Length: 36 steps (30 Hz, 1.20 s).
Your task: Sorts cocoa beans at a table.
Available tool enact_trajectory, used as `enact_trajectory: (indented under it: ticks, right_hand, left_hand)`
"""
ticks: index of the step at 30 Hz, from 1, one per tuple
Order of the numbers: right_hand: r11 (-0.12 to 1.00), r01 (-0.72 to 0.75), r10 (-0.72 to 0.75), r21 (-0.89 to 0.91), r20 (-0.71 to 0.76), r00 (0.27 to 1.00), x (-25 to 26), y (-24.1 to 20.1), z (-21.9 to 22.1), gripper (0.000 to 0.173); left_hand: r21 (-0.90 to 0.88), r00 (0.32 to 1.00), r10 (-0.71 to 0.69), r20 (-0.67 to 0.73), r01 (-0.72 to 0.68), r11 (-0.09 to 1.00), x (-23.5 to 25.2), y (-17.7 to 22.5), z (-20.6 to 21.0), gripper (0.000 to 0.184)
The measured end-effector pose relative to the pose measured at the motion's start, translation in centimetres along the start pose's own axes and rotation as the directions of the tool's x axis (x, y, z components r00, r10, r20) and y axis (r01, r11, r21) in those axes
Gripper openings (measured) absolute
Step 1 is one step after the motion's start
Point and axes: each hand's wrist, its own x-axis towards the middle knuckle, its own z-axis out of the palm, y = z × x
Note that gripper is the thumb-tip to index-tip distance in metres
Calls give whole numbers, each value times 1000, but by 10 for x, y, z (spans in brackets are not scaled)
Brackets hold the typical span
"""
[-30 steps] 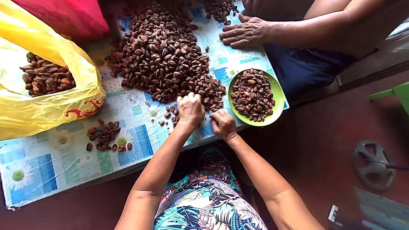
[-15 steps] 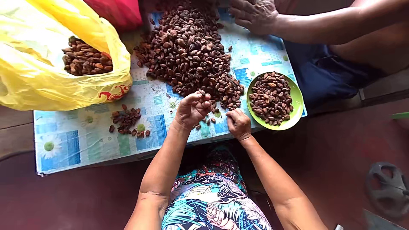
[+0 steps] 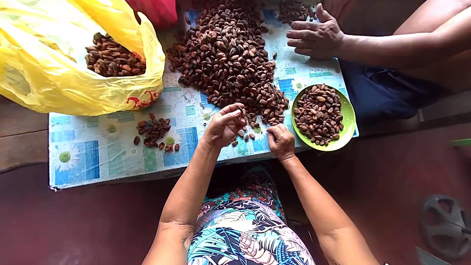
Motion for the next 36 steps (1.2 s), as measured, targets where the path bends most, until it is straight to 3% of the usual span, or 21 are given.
enact_trajectory:
  ticks: [10, 12, 14, 16, 17, 18, 20, 21, 23, 26, 28, 32, 36]
  right_hand:
    - [1000, 11, -11, -5, -21, 1000, 1, 2, 2, 21]
    - [1000, 10, -10, -4, -21, 1000, 0, 1, 2, 21]
    - [1000, 13, -13, -6, -9, 1000, 0, 1, 1, 21]
    - [1000, 17, -17, -4, -2, 1000, 0, 2, 1, 20]
    - [1000, 19, -19, -4, -3, 1000, 0, 2, 1, 20]
    - [1000, 18, -18, -1, 0, 1000, 0, 2, 1, 20]
    - [1000, 7, -7, 3, 24, 1000, 0, 0, -2, 19]
    - [1000, -1, 1, -2, 43, 999, -1, -2, -4, 18]
    - [1000, 8, -8, -12, 23, 1000, 0, -1, -2, 19]
    - [1000, 12, -12, -22, 15, 1000, 1, 0, -1, 20]
    - [1000, 6, -6, -28, 22, 1000, 1, 0, -2, 20]
    - [1000, 15, -14, -18, 25, 1000, 1, 2, -2, 20]
    - [1000, 12, -12, -26, 9, 1000, 0, 1, -2, 19]
  left_hand:
    - [12, 996, 44, 80, -45, 999, -1, -4, 1, 10]
    - [94, 997, 37, 69, -44, 995, -7, 1, 0, 10]
    - [315, 998, 65, -2, -62, 947, -21, 15, -6, 10]
    - [623, 984, 154, -94, -62, 780, -43, 37, -19, 7]
    - [794, 965, 219, -147, -17, 608, -56, 50, -27, 4]
    - [932, 940, 287, -187, 77, 354, -69, 63, -34, 8]
    - [944, 893, 383, -235, 304, -130, -92, 83, -48, 24]
    - [880, 870, 416, -263, 393, -266, -100, 90, -54, 27]
    - [759, 816, 473, -333, 529, -379, -109, 97, -59, 27]
    - [710, 772, 539, -337, 584, -393, -108, 97, -56, 31]
    - [771, 807, 523, -273, 509, -382, -103, 88, -51, 34]
    - [927, 939, 320, -125, 225, -299, -80, 52, -44, 27]
    - [937, 959, 281, -39, 133, -323, -55, 20, -40, 22]
